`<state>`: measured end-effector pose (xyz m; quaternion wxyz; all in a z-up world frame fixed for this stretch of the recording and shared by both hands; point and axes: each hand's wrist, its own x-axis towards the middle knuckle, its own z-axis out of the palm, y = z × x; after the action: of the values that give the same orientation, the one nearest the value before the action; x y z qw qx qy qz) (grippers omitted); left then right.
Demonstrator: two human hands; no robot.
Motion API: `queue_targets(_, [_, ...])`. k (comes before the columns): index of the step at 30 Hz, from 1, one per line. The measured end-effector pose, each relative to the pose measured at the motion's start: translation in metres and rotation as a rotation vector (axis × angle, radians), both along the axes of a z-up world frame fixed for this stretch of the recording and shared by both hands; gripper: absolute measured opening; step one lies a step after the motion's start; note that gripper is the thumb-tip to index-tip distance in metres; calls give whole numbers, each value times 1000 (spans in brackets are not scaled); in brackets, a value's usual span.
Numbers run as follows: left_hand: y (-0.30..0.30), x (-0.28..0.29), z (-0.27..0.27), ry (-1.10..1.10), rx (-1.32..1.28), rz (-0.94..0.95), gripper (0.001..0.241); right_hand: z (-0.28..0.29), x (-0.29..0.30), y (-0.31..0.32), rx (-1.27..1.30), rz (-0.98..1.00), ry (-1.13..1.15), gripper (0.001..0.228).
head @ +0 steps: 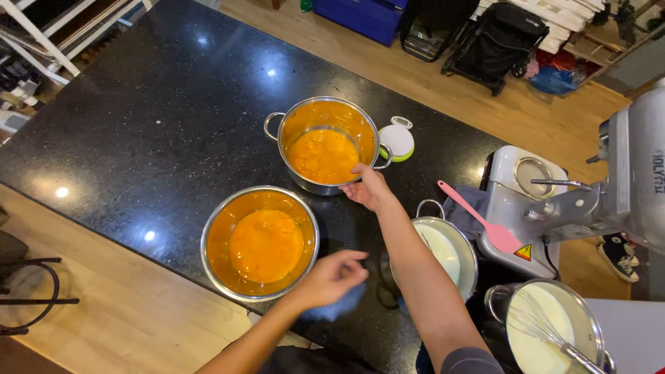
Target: The recorder weighs and adds sugar from a plastic bag into multiple pots containing an orange liquid mixture on a bakery counter.
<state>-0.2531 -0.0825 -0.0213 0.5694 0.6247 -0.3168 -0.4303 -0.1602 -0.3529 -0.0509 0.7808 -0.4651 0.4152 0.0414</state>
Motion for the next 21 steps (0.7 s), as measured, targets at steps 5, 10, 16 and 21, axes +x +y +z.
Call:
queue_targets(5, [104, 55, 35, 11, -92, 443, 30, 18, -16, -10, 164, 31, -155, 43])
queue_targets(10, [190, 97, 1, -181, -43, 1023, 22, 7, -9, -73, -383, 392, 138, 51])
queue_targets(16, [230, 88, -62, 51, 467, 1048, 32, -60, 22, -179, -1754, 310, 399, 68])
queue_targets(21, [206, 73, -63, 442, 280, 943, 24, -172, 47, -261, -1545, 219, 115, 93])
